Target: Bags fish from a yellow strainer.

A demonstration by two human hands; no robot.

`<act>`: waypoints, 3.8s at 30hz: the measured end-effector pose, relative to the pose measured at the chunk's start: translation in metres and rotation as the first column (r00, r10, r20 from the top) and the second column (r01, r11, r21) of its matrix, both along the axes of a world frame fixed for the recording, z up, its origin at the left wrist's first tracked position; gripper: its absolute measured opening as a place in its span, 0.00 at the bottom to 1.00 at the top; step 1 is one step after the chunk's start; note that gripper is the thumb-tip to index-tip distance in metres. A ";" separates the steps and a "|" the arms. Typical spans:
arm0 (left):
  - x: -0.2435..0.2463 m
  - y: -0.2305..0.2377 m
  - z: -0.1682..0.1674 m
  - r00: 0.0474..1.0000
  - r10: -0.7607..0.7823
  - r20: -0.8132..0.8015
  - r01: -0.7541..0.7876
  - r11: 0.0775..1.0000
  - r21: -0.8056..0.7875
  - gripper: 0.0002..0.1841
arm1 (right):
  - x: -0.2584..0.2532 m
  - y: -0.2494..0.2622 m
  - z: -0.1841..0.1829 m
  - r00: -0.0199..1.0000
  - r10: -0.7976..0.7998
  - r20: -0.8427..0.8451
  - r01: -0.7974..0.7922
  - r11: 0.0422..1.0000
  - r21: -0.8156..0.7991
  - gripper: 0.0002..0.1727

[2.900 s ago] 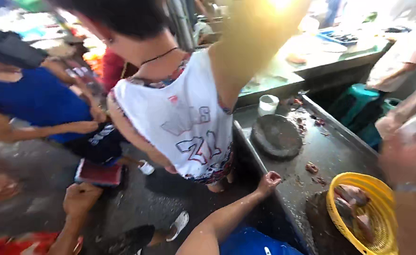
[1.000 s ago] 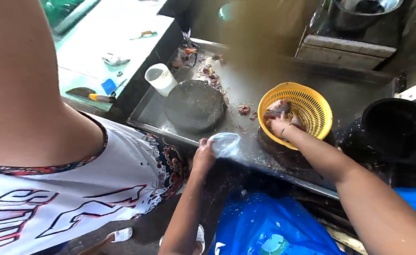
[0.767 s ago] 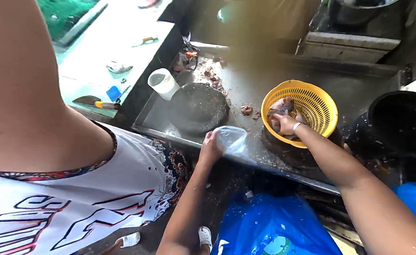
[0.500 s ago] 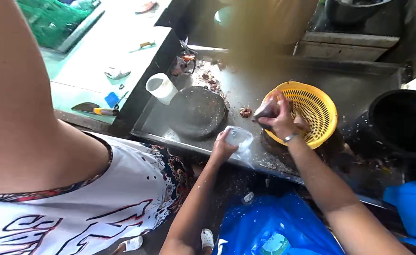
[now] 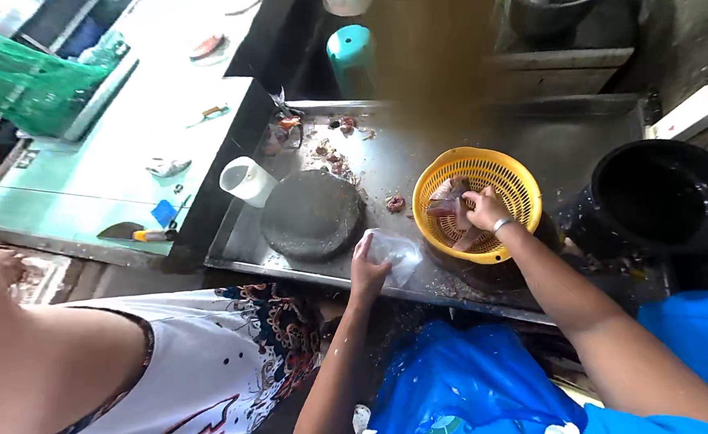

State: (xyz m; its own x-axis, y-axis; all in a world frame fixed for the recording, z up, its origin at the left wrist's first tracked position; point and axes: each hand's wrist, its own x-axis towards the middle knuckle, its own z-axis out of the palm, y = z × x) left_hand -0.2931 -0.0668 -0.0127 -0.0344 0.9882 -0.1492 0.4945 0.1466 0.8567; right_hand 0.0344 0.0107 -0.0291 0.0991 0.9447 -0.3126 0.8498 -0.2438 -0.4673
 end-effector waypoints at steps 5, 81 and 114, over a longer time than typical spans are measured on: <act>0.014 0.007 -0.010 0.999 -0.031 -0.031 0.030 0.999 -0.041 0.45 | 0.033 0.033 -0.046 0.961 0.181 0.209 -0.111 0.944 -0.311 0.39; -0.009 0.008 0.007 0.989 -0.117 -0.092 0.105 0.986 -0.130 0.49 | -0.146 -0.023 -0.005 0.666 0.513 -0.541 -0.328 0.853 0.405 0.14; -0.014 -0.009 -0.018 0.998 -0.010 -0.059 0.008 0.999 -0.040 0.51 | 0.038 0.024 -0.048 0.839 0.527 -0.138 -0.533 0.846 -0.007 0.21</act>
State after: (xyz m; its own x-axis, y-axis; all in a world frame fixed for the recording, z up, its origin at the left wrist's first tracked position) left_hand -0.3071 -0.0757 -0.0306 -0.0351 0.9818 -0.1864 0.5453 0.1751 0.8197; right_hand 0.0720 0.0343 -0.0771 -0.4555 0.8269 -0.3298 0.7896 0.2041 -0.5787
